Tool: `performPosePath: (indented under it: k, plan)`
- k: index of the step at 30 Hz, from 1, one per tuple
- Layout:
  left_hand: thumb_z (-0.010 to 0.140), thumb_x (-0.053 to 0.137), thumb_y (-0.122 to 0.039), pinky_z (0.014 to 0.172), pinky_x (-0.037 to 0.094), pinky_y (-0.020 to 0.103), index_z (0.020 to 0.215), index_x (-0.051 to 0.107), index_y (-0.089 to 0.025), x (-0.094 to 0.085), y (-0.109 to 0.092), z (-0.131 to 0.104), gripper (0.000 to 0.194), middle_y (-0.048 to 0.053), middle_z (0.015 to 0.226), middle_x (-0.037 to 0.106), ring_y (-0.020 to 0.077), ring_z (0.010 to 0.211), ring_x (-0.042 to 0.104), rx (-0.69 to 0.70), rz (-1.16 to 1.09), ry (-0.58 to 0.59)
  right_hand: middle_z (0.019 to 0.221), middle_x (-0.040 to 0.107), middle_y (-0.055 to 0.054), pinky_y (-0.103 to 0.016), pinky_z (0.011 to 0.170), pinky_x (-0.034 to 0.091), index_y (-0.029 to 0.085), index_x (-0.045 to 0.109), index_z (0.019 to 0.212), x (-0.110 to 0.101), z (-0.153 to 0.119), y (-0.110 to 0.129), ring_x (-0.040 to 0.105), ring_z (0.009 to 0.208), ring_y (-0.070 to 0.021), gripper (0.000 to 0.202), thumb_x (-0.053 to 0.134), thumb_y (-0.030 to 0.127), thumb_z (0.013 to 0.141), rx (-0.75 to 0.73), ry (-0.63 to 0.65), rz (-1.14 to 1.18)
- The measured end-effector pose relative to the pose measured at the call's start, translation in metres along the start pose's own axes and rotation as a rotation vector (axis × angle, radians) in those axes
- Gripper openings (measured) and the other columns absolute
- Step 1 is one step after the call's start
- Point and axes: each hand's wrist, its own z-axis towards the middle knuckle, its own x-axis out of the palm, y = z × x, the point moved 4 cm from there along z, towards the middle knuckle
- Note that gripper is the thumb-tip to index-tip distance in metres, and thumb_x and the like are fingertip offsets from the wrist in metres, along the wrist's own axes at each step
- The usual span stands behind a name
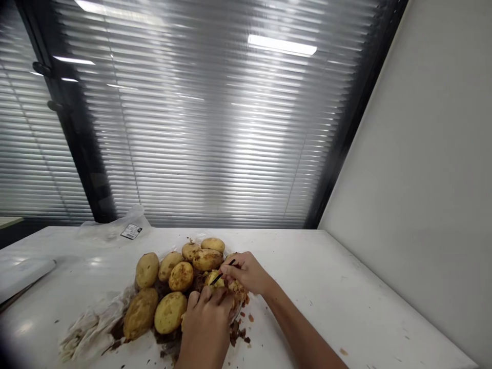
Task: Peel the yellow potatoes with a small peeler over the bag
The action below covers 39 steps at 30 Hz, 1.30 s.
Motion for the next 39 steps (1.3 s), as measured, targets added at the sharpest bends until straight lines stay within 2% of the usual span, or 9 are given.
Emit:
performPosePath:
  k: [3, 8, 12, 14, 17, 22, 27, 34, 39]
  plan:
    - [0.092, 0.034, -0.013, 0.09, 0.033, 0.046, 0.102, 0.065, -0.024, 0.002, 0.001, 0.001, 0.034, 0.004, 0.112, 0.066, 0.027, 0.109, 0.052, -0.003, 0.003, 0.009, 0.064, 0.066, -0.003, -0.024, 0.053, 0.049, 0.013, 0.072, 0.081, -0.002, 0.0, -0.002, 0.059, 0.055, -0.0124, 0.03, 0.068, 0.043, 0.081, 0.015, -0.062, 0.036]
    - [0.092, 0.039, -0.016, 0.087, 0.032, 0.044, 0.104, 0.065, -0.026, 0.006, 0.003, 0.003, 0.031, 0.004, 0.11, 0.066, 0.0258, 0.106, 0.052, 0.003, -0.008, -0.045, 0.065, 0.066, -0.004, -0.023, 0.051, 0.048, 0.012, 0.071, 0.074, 0.0, 0.0, -0.002, 0.058, 0.053, -0.0116, 0.033, 0.069, 0.044, 0.08, -0.022, 0.005, 0.002]
    - [0.09, 0.04, -0.013, 0.084, 0.03, 0.042, 0.101, 0.066, -0.025, 0.013, 0.005, 0.004, 0.031, 0.004, 0.108, 0.067, 0.0249, 0.103, 0.052, 0.012, 0.037, -0.075, 0.065, 0.067, -0.005, -0.024, 0.053, 0.049, 0.012, 0.071, 0.08, -0.003, 0.0, -0.003, 0.059, 0.054, -0.0125, 0.035, 0.066, 0.047, 0.081, 0.002, -0.061, 0.033]
    - [0.089, 0.04, -0.011, 0.084, 0.029, 0.042, 0.103, 0.065, -0.026, 0.014, 0.006, 0.004, 0.033, 0.002, 0.11, 0.066, 0.0245, 0.104, 0.052, 0.018, 0.054, -0.086, 0.065, 0.067, -0.005, -0.024, 0.053, 0.049, 0.012, 0.072, 0.08, -0.002, 0.0, -0.001, 0.059, 0.054, -0.013, 0.035, 0.066, 0.047, 0.081, 0.003, -0.051, 0.022]
    - [0.088, 0.041, -0.011, 0.083, 0.027, 0.041, 0.103, 0.065, -0.028, 0.013, 0.007, 0.004, 0.033, 0.001, 0.11, 0.067, 0.0239, 0.103, 0.052, 0.017, 0.052, -0.088, 0.063, 0.066, -0.004, -0.024, 0.052, 0.049, 0.013, 0.071, 0.075, -0.001, 0.0, 0.001, 0.059, 0.054, -0.0131, 0.036, 0.067, 0.049, 0.08, -0.002, -0.016, -0.018]
    - [0.089, 0.043, -0.015, 0.083, 0.027, 0.041, 0.105, 0.065, -0.03, 0.01, 0.007, 0.004, 0.031, 0.0, 0.112, 0.067, 0.0241, 0.104, 0.052, 0.004, 0.042, -0.074, 0.064, 0.066, -0.003, -0.025, 0.055, 0.052, 0.013, 0.071, 0.076, -0.004, 0.0, 0.003, 0.059, 0.056, -0.0134, 0.036, 0.068, 0.05, 0.078, -0.012, -0.059, 0.027]
    - [0.09, 0.043, -0.017, 0.084, 0.028, 0.04, 0.103, 0.066, -0.03, 0.007, 0.007, 0.002, 0.03, 0.0, 0.111, 0.067, 0.0236, 0.103, 0.053, 0.017, 0.023, -0.077, 0.061, 0.065, -0.003, -0.025, 0.055, 0.052, 0.013, 0.073, 0.078, -0.002, 0.0, 0.0, 0.061, 0.055, -0.014, 0.036, 0.071, 0.048, 0.076, -0.002, -0.006, 0.03]
    - [0.088, 0.043, -0.015, 0.085, 0.029, 0.04, 0.102, 0.067, -0.032, 0.007, 0.008, 0.002, 0.032, 0.0, 0.112, 0.066, 0.0235, 0.103, 0.053, 0.016, 0.031, -0.08, 0.064, 0.067, -0.003, -0.025, 0.056, 0.051, 0.012, 0.072, 0.078, -0.003, 0.0, -0.001, 0.062, 0.055, -0.0139, 0.037, 0.07, 0.049, 0.077, -0.005, -0.076, 0.078]
    - [0.089, 0.042, -0.016, 0.084, 0.029, 0.04, 0.105, 0.066, -0.033, 0.006, 0.007, 0.002, 0.033, -0.001, 0.113, 0.066, 0.0233, 0.103, 0.054, 0.013, 0.044, -0.075, 0.061, 0.065, -0.002, -0.023, 0.053, 0.049, 0.013, 0.072, 0.076, 0.0, 0.001, -0.002, 0.061, 0.054, -0.0131, 0.035, 0.072, 0.048, 0.074, 0.02, -0.009, 0.063]
